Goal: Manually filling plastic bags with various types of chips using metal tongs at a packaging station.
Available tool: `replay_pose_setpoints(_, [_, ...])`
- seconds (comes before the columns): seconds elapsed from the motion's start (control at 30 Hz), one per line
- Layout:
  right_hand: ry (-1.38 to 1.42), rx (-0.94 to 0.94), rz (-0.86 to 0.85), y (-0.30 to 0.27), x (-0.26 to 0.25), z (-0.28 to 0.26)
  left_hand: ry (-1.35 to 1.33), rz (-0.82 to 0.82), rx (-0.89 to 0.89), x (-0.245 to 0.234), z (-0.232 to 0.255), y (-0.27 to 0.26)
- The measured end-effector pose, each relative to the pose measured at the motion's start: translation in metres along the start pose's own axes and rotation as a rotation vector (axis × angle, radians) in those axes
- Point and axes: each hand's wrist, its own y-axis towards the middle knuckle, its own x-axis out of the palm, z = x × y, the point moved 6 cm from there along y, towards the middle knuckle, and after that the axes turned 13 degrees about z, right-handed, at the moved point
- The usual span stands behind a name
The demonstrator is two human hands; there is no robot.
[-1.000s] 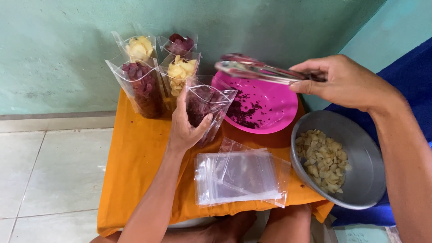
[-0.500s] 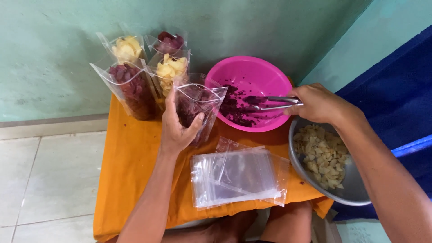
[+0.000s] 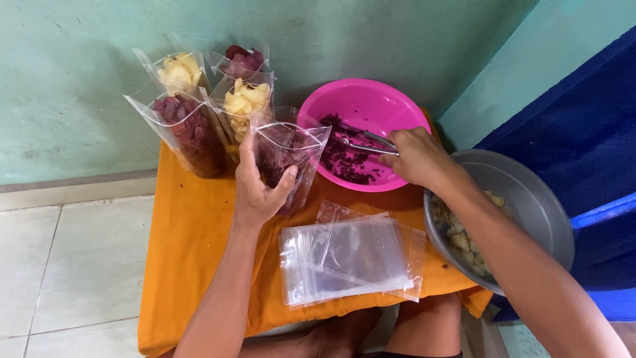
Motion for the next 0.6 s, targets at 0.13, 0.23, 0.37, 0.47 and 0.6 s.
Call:
replay_pose_setpoints(0.13, [0.004, -0.006, 0.009, -0.002, -0.001, 0.0, 0.017, -0.009, 0.015, 0.0, 0.003, 0.002])
replay_pose_setpoints(0.23, [0.015, -0.024, 0.023, -0.004, -0.005, -0.004, 0.003, -0.005, -0.004, -0.001, 0.003, 0.002])
replay_pose_setpoints(0.37, [0.062, -0.004, 0.032, -0.01, -0.017, -0.007, -0.005, -0.007, 0.0, -0.002, 0.005, 0.004])
replay_pose_setpoints(0.47, [0.08, -0.003, 0.039, -0.013, -0.032, -0.003, -0.006, -0.003, 0.003, -0.002, 0.008, 0.005])
replay_pose_setpoints(0.6, [0.135, 0.128, 0.029, -0.022, -0.068, -0.003, -0.006, 0.0, -0.019, -0.001, 0.005, 0.002])
